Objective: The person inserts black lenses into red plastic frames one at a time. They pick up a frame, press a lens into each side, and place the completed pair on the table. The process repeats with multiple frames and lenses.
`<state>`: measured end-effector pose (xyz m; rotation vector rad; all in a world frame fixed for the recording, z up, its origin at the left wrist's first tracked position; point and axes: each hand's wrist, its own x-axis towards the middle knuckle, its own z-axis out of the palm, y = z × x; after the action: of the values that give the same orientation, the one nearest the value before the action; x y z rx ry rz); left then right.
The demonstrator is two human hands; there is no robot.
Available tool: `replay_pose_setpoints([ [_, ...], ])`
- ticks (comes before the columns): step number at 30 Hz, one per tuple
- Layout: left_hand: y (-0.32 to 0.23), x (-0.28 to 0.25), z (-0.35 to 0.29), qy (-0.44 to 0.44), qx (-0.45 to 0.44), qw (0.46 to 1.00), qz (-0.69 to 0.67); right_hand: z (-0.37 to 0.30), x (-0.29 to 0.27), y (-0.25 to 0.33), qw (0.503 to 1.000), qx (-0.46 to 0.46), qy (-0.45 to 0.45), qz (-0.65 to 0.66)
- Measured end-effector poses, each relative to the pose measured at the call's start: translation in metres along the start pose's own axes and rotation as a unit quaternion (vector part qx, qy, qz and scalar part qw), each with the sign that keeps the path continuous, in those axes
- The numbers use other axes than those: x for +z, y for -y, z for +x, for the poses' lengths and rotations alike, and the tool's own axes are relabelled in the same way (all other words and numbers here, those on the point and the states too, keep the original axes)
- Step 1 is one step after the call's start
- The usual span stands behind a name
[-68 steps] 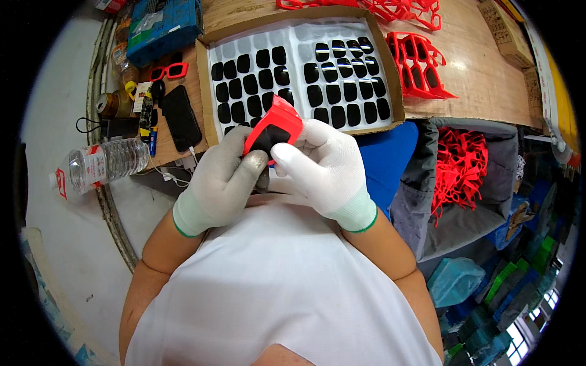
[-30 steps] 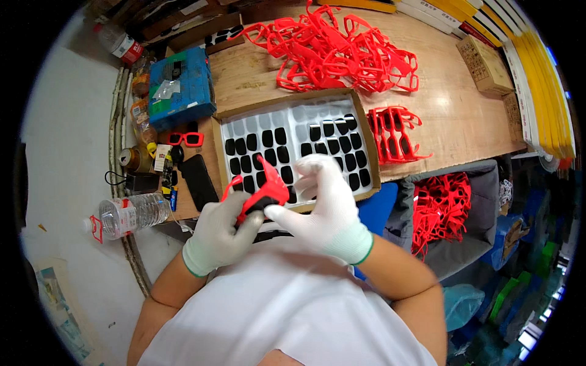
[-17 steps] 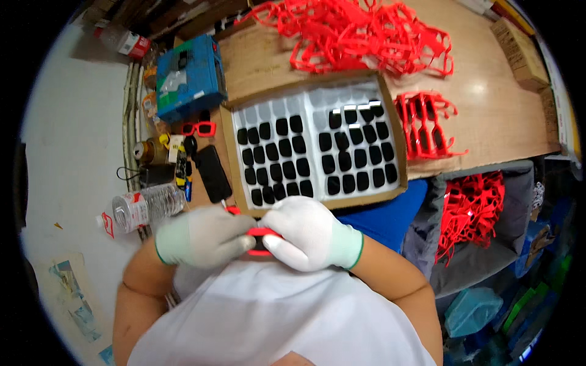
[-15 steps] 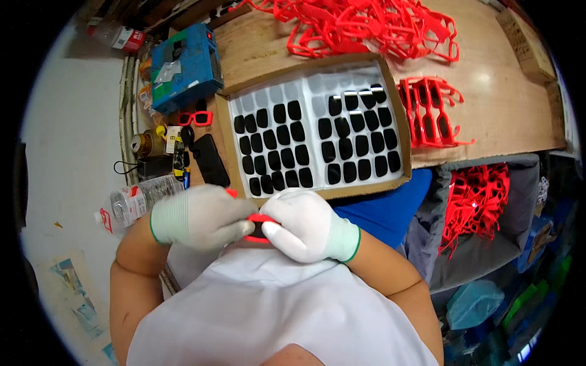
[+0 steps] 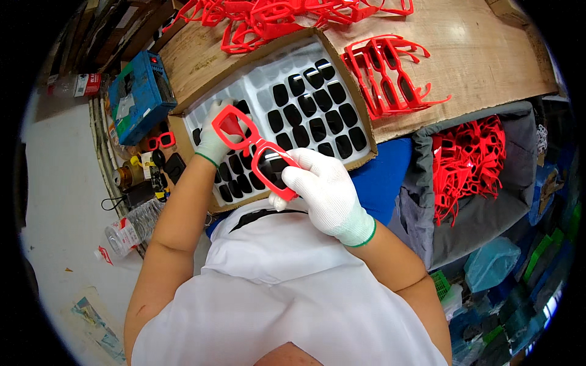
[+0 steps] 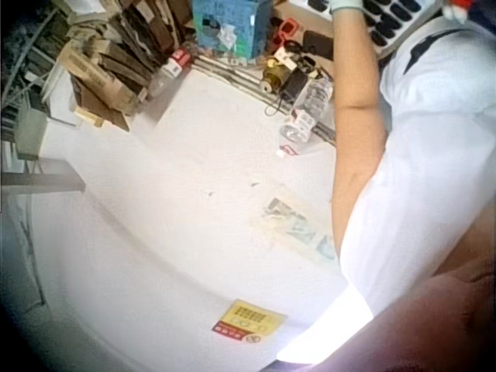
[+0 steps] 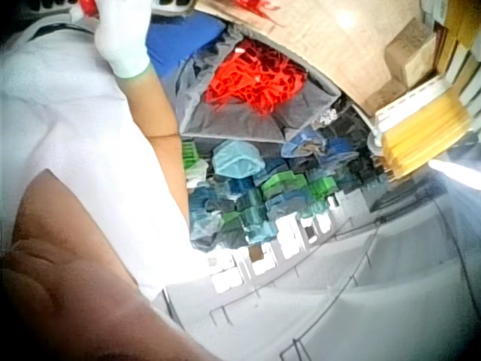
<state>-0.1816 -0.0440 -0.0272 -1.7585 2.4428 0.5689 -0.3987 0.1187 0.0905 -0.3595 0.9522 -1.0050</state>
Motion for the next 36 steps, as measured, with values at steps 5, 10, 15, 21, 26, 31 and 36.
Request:
replay_pose_setpoints([
  [5,0.014,0.006,0.020,0.021,0.003,0.999,0.040,0.001,0.002,-0.003,0.998,-0.008,0.046,0.033],
  [10,-0.009,-0.023,-0.018,-0.021,-0.006,0.988,-0.152,-0.014,0.010,-0.010,0.990,-0.096,0.065,0.080],
  [15,-0.032,-0.077,-0.109,0.171,-0.003,0.808,-0.564,-0.026,-0.001,-0.018,0.995,-0.085,0.025,-0.046],
  [21,-0.060,-0.088,-0.117,0.096,0.005,0.828,-0.552,0.000,0.022,-0.030,0.929,-0.162,0.034,-0.331],
  [26,-0.061,-0.085,-0.126,0.061,-0.018,0.757,-0.650,0.003,0.019,-0.031,0.974,-0.138,0.073,-0.165],
  [31,-0.061,-0.080,-0.125,0.100,-0.027,0.715,-0.692,-0.001,0.022,-0.028,0.984,-0.089,0.014,-0.155],
  [36,-0.051,-0.081,-0.124,0.216,-0.057,0.637,-0.738,-0.001,0.020,-0.022,0.987,-0.074,0.063,-0.130],
])
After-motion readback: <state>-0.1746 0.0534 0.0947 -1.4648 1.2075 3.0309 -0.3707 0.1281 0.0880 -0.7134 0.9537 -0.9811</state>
